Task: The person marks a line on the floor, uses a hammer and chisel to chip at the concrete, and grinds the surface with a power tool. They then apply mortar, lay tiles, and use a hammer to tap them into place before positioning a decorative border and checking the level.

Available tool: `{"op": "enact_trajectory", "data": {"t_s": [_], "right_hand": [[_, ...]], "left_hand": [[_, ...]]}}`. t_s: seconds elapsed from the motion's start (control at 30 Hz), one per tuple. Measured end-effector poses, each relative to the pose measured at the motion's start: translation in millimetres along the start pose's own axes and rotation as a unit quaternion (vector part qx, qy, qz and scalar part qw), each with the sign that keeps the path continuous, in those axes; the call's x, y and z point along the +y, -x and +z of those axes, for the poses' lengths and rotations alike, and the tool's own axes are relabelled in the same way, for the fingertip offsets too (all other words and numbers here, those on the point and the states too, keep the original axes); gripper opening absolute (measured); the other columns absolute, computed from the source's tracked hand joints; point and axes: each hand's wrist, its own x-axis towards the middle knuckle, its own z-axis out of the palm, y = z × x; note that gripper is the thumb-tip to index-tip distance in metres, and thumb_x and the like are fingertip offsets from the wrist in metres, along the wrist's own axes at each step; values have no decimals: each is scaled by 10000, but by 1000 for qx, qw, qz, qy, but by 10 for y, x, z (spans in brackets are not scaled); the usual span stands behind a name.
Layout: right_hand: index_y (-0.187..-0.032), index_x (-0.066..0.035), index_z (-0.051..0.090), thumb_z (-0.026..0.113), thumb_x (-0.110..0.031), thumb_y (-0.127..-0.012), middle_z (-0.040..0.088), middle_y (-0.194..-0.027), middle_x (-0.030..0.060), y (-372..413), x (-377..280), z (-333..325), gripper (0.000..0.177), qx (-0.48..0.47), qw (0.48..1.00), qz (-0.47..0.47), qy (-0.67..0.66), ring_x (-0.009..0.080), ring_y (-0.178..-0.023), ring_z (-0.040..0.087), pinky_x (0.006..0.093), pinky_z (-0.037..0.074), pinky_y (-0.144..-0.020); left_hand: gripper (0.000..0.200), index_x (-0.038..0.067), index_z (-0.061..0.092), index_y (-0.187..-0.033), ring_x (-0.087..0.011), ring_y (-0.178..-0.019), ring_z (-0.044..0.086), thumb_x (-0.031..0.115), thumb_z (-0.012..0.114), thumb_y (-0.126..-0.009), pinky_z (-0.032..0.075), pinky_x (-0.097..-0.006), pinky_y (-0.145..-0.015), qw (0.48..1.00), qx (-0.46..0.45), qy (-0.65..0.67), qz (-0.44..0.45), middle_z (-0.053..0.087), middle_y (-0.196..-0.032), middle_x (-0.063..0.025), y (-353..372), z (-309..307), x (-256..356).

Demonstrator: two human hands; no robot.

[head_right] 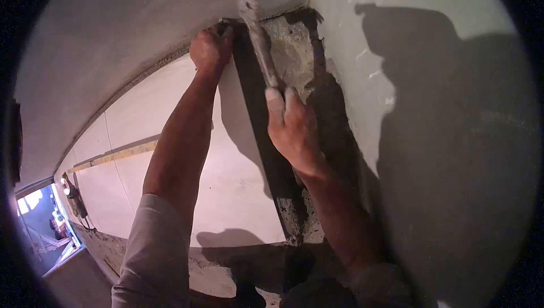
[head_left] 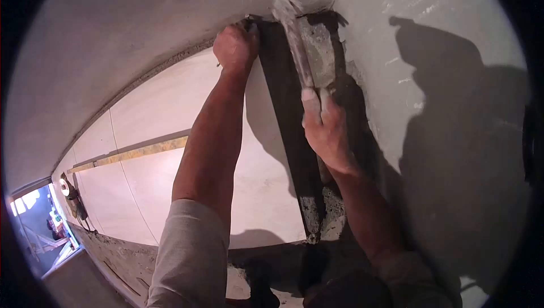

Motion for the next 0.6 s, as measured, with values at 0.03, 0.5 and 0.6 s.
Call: {"op": "enact_trajectory", "data": {"t_s": [0.03, 0.5, 0.6], "right_hand": [[-818, -16, 519, 513, -280, -901, 533, -617, 242, 47, 140, -1, 277, 3, 1000, -3, 1, 445, -641, 553, 466, 413, -503], [-1085, -32, 568, 641, -103, -756, 594, -832, 172, 218, 795, -170, 344, -72, 941, 312, -107, 265, -608, 595, 362, 485, -540], [-1102, -35, 562, 645, -114, -752, 588, -878, 185, 280, 998, -105, 369, -68, 987, 147, 5, 285, -646, 596, 375, 488, -567]], "left_hand": [[310, 116, 685, -868, -339, -795, 630, 395, 603, -759, 501, -422, -701, 1000, 3, 3, 2, 651, -814, -158, -17, -2, 12], [352, 127, 689, -941, -337, -764, 637, 428, 562, -810, 504, -403, -689, 999, 26, -15, 40, 655, -809, -161, -7, -80, 17], [351, 112, 692, -917, -332, -762, 638, 421, 564, -812, 503, -402, -681, 994, 74, 41, 70, 658, -822, -153, 46, -55, -3]]}}
